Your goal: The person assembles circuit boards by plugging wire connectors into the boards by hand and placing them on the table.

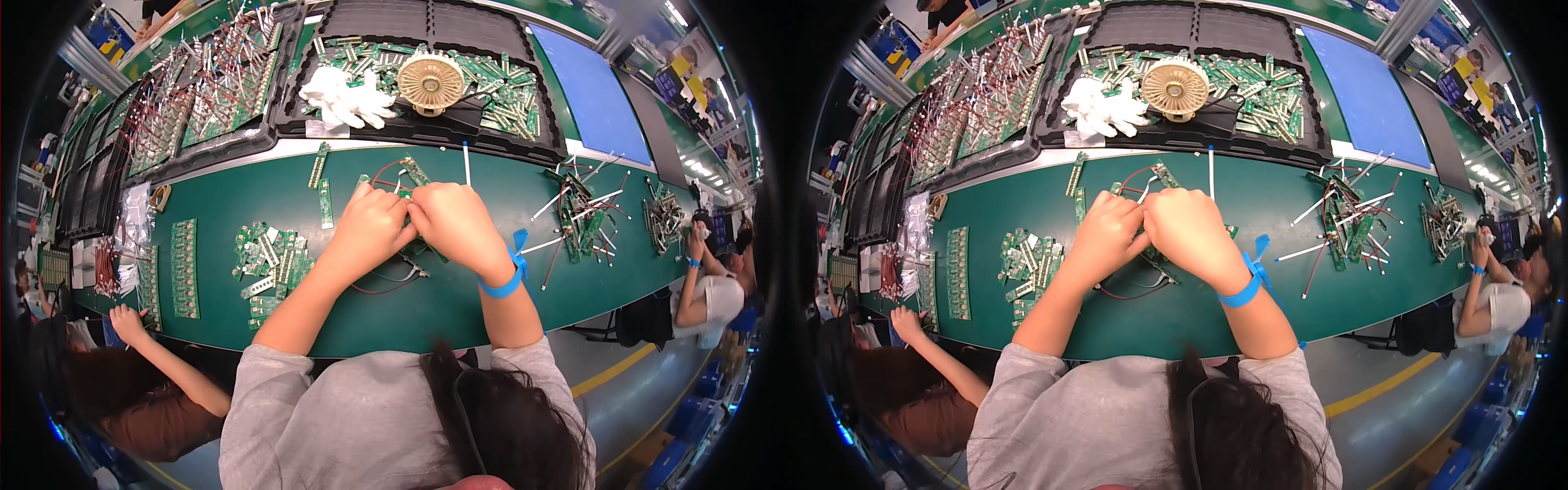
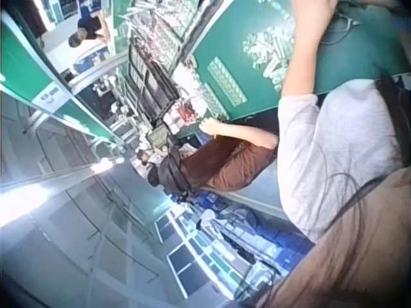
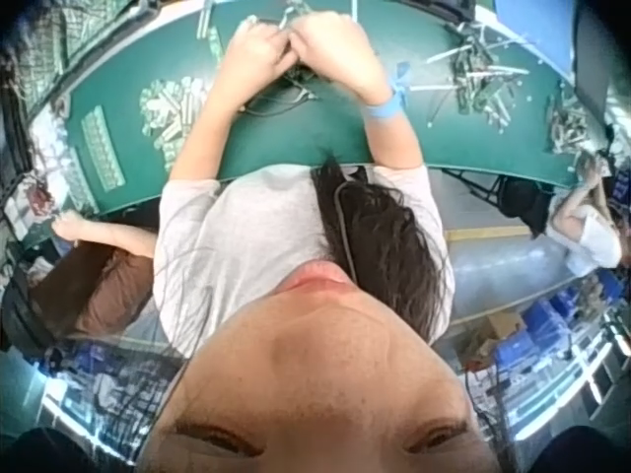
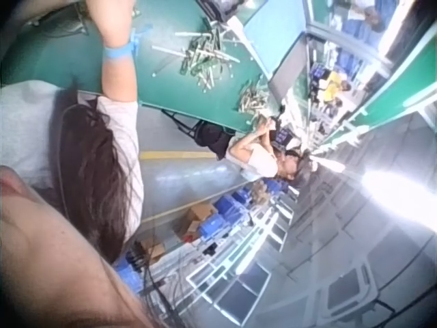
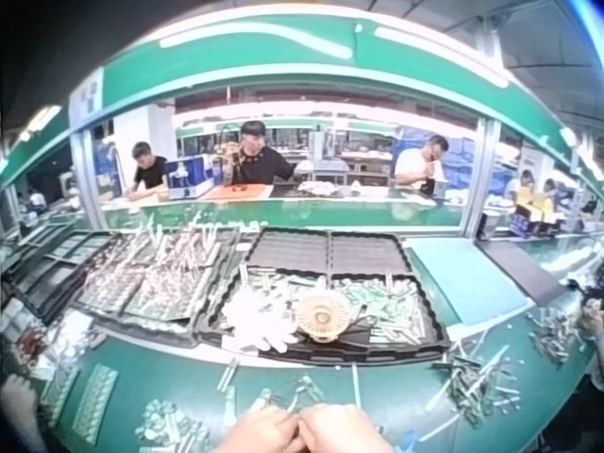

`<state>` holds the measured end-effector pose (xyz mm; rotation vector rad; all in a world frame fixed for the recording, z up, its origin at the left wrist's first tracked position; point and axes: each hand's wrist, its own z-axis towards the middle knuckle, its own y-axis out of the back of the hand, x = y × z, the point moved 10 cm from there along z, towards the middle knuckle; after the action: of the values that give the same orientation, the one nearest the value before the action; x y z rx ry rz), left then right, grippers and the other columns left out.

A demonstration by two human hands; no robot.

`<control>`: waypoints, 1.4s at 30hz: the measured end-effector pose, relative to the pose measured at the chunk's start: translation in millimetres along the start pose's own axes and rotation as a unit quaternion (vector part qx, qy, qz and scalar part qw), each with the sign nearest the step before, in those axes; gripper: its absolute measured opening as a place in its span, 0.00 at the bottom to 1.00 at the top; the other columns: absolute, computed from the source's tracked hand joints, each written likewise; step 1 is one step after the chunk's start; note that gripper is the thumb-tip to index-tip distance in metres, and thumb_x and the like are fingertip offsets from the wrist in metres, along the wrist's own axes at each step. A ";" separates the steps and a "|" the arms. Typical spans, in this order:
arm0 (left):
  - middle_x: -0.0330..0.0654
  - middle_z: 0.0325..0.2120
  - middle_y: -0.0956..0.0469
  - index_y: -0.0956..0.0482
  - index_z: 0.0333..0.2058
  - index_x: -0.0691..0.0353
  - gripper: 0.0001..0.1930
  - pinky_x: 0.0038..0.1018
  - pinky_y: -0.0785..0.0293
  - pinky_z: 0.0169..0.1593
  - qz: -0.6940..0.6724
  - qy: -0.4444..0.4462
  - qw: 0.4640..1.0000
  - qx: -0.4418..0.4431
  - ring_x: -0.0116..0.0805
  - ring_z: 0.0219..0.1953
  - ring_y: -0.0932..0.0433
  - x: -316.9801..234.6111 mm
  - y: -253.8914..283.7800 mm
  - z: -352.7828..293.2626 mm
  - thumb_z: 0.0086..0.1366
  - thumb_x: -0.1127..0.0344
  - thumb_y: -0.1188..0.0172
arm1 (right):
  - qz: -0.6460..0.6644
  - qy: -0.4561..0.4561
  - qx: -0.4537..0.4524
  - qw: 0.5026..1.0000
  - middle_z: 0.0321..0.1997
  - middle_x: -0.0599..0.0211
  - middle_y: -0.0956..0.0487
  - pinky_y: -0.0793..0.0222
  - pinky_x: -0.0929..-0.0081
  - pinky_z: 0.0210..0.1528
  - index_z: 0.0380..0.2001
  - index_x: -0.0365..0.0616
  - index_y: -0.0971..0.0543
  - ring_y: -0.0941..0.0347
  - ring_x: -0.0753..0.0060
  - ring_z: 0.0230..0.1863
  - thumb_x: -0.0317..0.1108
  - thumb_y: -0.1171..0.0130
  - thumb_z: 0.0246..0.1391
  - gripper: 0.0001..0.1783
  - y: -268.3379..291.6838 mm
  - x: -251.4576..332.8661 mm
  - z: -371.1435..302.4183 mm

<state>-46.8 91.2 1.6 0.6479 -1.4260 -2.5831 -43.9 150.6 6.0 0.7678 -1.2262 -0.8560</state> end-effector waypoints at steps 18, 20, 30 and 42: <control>0.45 0.19 0.29 0.29 0.25 0.66 0.10 0.37 0.37 0.37 -0.114 0.120 0.986 0.032 0.44 0.28 0.28 12.3 -35.0 -9.9 0.50 0.64 0.44 | 0.043 0.005 -0.015 0.999 0.18 0.50 0.28 0.34 0.57 0.26 0.16 0.36 0.29 0.31 0.46 0.22 0.31 0.50 0.45 0.10 7.3 -8.7 1.9; 0.46 0.22 0.26 0.30 0.31 0.67 0.11 0.30 0.31 0.32 -0.277 0.220 0.933 0.059 0.36 0.25 0.25 29.3 -32.6 -13.0 0.53 0.65 0.44 | 0.077 0.000 -0.031 0.997 0.18 0.52 0.30 0.36 0.61 0.24 0.16 0.36 0.29 0.33 0.49 0.21 0.30 0.48 0.45 0.10 19.5 -4.8 0.4; 0.41 0.29 0.25 0.37 0.35 0.68 0.07 0.18 0.31 0.27 -0.619 0.257 0.742 0.025 0.24 0.23 0.25 31.1 -2.9 -11.4 0.60 0.74 0.49 | 0.039 -0.173 -0.032 0.984 0.12 0.62 0.28 0.38 0.74 0.21 0.17 0.33 0.25 0.34 0.67 0.14 0.40 0.47 0.50 0.18 55.9 -66.7 -17.0; 0.40 0.28 0.26 0.34 0.37 0.68 0.09 0.19 0.28 0.29 -0.558 0.241 0.793 0.034 0.25 0.26 0.25 24.6 4.9 -11.5 0.59 0.72 0.47 | 0.368 -0.157 -0.023 0.916 0.16 0.71 0.27 0.41 0.85 0.21 0.27 0.34 0.24 0.35 0.83 0.18 0.29 0.51 0.51 0.09 4.3 -59.3 7.4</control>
<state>-64.6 72.0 -7.2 2.5692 -1.0778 -2.5796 -57.8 204.3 -16.7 0.0825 -1.6183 -0.3778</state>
